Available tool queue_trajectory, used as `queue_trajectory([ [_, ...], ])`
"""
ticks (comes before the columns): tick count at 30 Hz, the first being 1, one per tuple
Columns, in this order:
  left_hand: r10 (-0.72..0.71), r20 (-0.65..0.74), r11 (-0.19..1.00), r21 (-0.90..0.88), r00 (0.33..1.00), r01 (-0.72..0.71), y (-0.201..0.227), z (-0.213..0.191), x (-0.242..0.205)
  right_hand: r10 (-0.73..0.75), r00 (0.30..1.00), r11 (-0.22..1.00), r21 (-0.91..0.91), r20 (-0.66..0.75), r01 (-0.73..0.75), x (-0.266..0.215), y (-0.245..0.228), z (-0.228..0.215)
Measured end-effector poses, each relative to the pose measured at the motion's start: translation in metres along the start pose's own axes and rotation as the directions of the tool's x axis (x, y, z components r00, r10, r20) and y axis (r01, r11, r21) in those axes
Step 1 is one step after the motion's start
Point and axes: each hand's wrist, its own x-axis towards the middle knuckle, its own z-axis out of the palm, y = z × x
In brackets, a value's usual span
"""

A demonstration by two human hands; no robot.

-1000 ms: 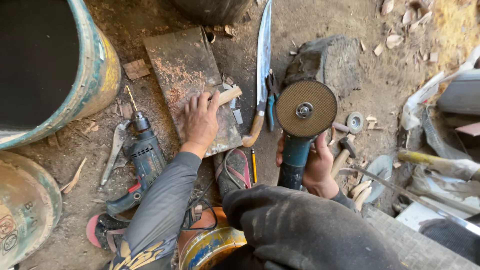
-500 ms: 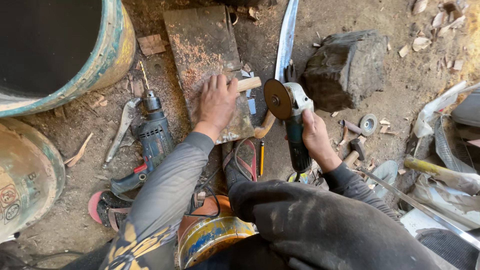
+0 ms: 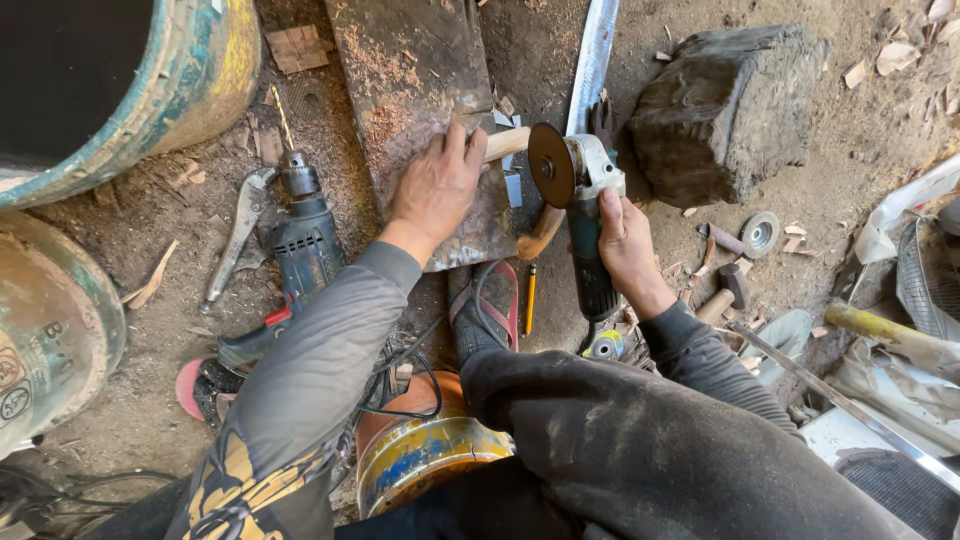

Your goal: The person uses an angle grinder and a bench grinder to shape and smooth a small piece of wood. They repeatedly grind the wood against the angle grinder disc and the bench grinder wheel, rotating the piece to work on different sides.

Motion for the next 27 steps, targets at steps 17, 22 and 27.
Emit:
queue_trajectory([
  [17, -0.019, 0.109, 1.0, 0.019, 0.994, 0.017, -0.001, 0.001, 0.002, 0.003, 1.0, 1.0, 0.006, 0.012, -0.003, 0.007, -0.003, 0.003],
  [22, -0.02, 0.099, 1.0, 0.011, 0.995, 0.019, -0.001, 0.001, 0.0, -0.005, 1.0, 0.999, 0.041, 0.009, 0.005, 0.008, -0.004, 0.004],
  [27, -0.027, 0.111, 1.0, -0.009, 0.993, 0.029, -0.001, 0.001, 0.001, -0.013, 1.0, 0.999, 0.044, 0.005, 0.013, 0.009, -0.002, 0.004],
])
